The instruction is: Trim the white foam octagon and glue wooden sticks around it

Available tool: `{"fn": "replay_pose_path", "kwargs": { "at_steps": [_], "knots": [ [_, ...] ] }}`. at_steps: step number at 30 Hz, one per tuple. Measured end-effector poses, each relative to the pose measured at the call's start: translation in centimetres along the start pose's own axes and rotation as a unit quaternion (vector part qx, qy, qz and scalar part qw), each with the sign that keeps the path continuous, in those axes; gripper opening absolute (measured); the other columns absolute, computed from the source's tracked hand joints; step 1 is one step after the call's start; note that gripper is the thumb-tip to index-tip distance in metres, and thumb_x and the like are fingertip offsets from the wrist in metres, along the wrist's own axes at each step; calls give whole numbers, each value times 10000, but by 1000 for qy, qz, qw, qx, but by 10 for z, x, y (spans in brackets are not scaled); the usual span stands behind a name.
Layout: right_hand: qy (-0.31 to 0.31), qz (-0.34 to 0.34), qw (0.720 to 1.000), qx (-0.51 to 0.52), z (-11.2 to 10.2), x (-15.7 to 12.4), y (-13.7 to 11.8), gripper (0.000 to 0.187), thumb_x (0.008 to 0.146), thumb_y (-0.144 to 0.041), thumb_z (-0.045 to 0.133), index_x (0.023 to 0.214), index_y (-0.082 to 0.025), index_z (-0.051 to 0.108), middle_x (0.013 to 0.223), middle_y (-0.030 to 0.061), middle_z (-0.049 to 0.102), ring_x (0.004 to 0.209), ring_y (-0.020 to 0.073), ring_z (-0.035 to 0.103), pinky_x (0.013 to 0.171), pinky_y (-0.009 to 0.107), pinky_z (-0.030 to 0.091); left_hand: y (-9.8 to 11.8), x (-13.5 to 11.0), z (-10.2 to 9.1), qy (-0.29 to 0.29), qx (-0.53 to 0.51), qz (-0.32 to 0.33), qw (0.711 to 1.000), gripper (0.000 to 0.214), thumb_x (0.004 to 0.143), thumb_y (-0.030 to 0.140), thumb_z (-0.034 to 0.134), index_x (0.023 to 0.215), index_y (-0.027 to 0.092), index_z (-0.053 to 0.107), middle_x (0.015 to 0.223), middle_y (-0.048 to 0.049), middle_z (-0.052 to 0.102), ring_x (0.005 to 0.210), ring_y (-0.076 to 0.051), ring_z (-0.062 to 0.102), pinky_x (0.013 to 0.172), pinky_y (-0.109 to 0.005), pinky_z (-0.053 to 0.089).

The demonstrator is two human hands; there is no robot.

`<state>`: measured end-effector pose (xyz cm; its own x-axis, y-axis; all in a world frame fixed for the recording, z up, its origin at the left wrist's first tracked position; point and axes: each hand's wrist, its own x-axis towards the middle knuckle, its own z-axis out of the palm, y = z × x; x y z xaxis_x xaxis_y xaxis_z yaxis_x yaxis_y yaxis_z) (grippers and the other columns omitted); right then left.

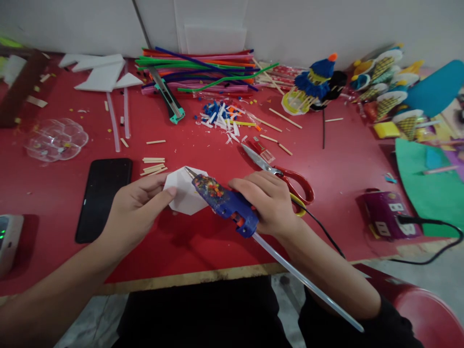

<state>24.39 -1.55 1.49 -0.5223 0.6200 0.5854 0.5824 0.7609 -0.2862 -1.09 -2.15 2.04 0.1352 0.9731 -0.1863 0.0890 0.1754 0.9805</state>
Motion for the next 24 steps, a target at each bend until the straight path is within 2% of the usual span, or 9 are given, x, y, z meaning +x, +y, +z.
{"fn": "replay_pose_path", "kwargs": {
  "at_steps": [5, 10, 18, 24],
  "knots": [
    [8, -2, 1000, 0, 1, 0, 0, 275, 1013, -415, 497, 1091, -189, 632, 789, 74, 696, 682, 211, 650, 641, 350, 511, 0, -1, 0, -10, 2, -7, 1000, 327, 857, 346, 675, 1132, 203, 776, 877, -47, 800, 755, -194, 731, 607, -246, 588],
    [-13, 15, 1000, -3, 0, 0, -1, 229, 1009, -388, 515, 1084, -206, 632, 799, 62, 695, 693, 198, 652, 659, 337, 510, 0, -1, 1, -3, 7, -10, 1000, 321, 859, 347, 679, 1134, 211, 775, 878, -49, 802, 752, -196, 735, 605, -253, 594],
    [-22, 22, 999, -7, -1, 0, -2, 189, 996, -342, 531, 1085, -218, 643, 798, 61, 700, 698, 206, 657, 659, 340, 515, 0, 0, 1, 2, 16, 13, 1000, 329, 873, 341, 668, 1154, 200, 765, 920, -55, 802, 778, -194, 737, 640, -258, 603],
    [-25, 22, 999, -1, -2, 0, -1, 201, 990, -356, 553, 1071, -202, 653, 796, 66, 701, 689, 204, 653, 649, 333, 508, 0, 0, 1, -1, 5, 25, 1000, 324, 881, 315, 663, 1175, 214, 755, 977, -51, 803, 872, -204, 751, 738, -272, 611]
  ]
}}
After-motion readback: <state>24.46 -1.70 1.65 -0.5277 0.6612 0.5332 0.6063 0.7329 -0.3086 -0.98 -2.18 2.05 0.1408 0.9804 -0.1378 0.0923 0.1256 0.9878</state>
